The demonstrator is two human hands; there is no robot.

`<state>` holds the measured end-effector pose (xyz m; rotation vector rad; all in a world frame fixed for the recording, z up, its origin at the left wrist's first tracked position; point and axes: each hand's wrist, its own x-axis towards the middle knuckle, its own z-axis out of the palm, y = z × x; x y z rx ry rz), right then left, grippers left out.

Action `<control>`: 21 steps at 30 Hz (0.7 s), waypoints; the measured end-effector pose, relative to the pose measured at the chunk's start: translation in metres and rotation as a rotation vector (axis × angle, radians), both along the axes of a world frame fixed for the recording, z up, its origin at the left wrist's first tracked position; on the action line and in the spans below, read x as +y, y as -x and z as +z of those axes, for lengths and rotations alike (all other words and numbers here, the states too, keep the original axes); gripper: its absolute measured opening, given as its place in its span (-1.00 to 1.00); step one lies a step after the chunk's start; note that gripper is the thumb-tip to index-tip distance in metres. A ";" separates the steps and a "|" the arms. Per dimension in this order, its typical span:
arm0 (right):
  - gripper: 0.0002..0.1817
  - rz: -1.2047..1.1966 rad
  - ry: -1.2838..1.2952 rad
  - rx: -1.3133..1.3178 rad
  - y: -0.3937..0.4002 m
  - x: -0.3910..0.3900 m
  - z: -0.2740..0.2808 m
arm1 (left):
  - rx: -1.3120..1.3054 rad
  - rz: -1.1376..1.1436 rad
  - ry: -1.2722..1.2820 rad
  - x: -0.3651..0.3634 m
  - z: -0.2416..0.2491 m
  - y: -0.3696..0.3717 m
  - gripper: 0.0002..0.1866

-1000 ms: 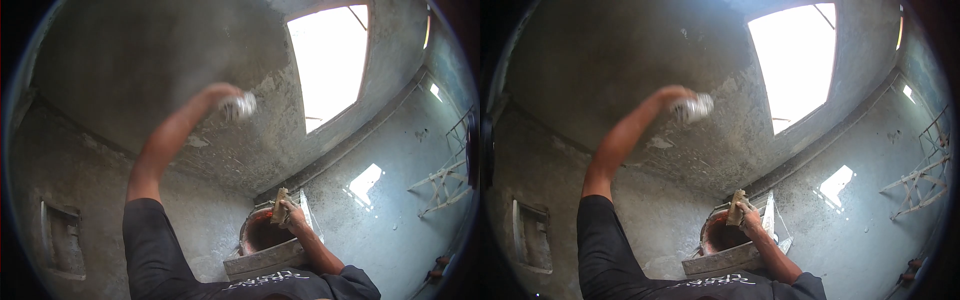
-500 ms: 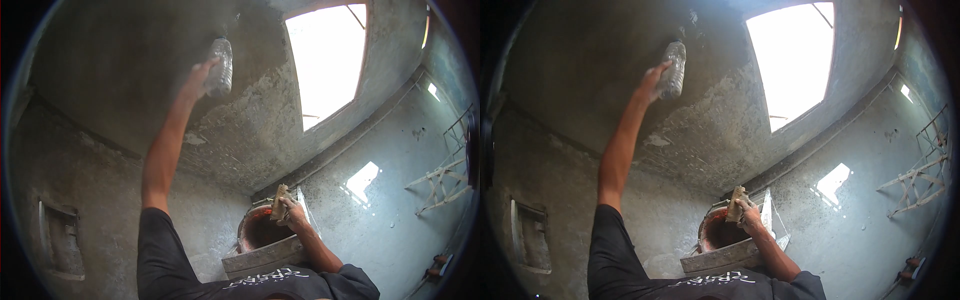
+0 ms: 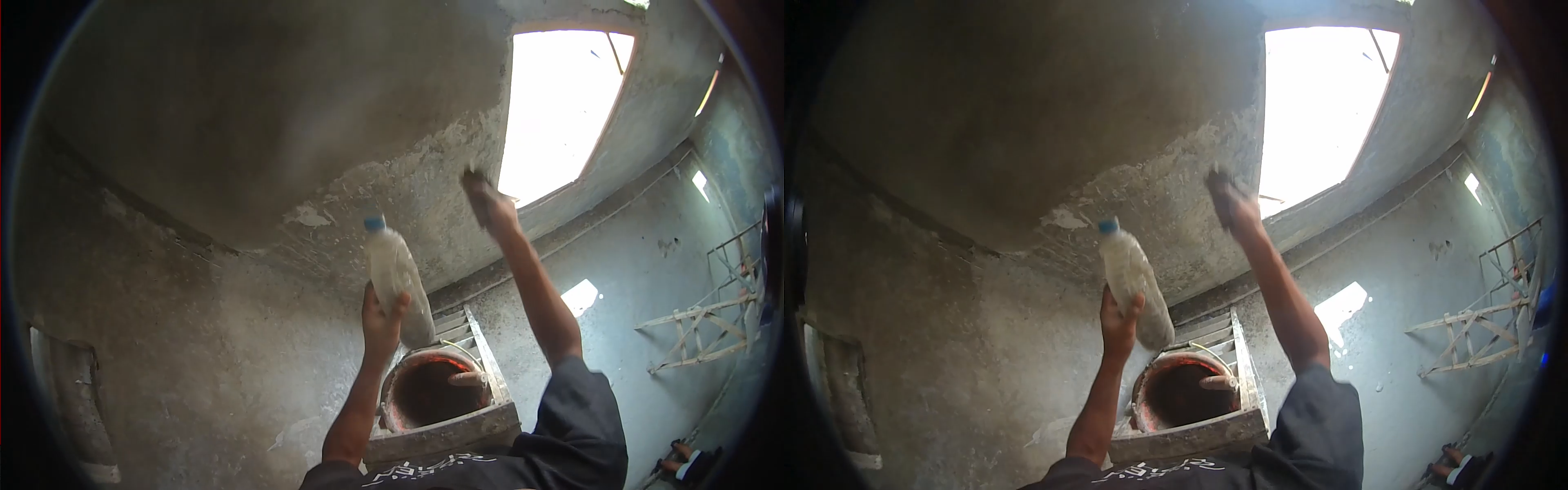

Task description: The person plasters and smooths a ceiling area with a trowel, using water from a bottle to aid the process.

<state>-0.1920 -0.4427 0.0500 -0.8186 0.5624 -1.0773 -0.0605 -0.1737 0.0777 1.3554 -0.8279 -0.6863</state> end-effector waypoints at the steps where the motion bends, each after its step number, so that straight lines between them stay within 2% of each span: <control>1: -0.52 -0.152 0.192 0.112 -0.021 -0.029 0.027 | 0.007 0.002 -0.001 0.012 -0.007 0.000 -0.47; 2: -0.51 -0.330 0.361 0.244 -0.042 -0.058 0.055 | -0.021 0.017 -0.005 0.022 -0.014 -0.002 -0.44; 3: -0.57 -0.523 0.525 0.558 -0.056 -0.090 0.075 | -0.047 0.032 -0.008 0.031 -0.020 -0.005 -0.41; 5: -0.66 -0.830 0.902 0.586 -0.089 -0.151 0.114 | -0.010 0.046 -0.028 0.050 -0.018 -0.011 -0.39; 7: -0.54 -1.084 1.021 0.592 -0.116 -0.177 0.160 | 0.020 0.065 -0.047 0.066 -0.011 -0.016 -0.37; 8: -0.54 -1.083 1.022 0.584 -0.130 -0.194 0.173 | 0.032 0.068 -0.070 0.073 -0.007 -0.018 -0.38; 10: -0.29 -0.730 0.832 0.354 -0.150 -0.217 0.187 | 0.043 0.072 -0.094 0.083 -0.003 -0.022 -0.38; 11: -0.29 -0.730 0.830 0.352 -0.161 -0.214 0.183 | 0.043 0.095 -0.116 0.087 -0.002 -0.024 -0.39; 13: -0.39 -1.137 1.085 0.381 -0.188 -0.195 0.166 | 0.046 0.121 -0.137 0.090 -0.004 -0.028 -0.39; 15: -0.33 -1.000 1.251 0.476 -0.198 -0.165 0.124 | 0.056 0.150 -0.159 0.094 -0.008 -0.030 -0.40; 17: -0.37 -0.774 1.238 0.667 -0.193 -0.133 0.090 | 0.034 0.151 -0.174 0.097 -0.008 -0.031 -0.40; 18: -0.37 -0.775 1.241 0.667 -0.190 -0.133 0.091 | 0.001 0.157 -0.188 0.099 -0.008 -0.034 -0.40; 20: -0.42 -0.867 1.064 0.500 -0.170 -0.138 0.097 | 0.009 0.165 -0.184 0.106 -0.011 -0.034 -0.40; 21: -0.43 -0.957 1.076 0.465 -0.163 -0.148 0.115 | 0.013 0.173 -0.180 0.107 -0.012 -0.036 -0.40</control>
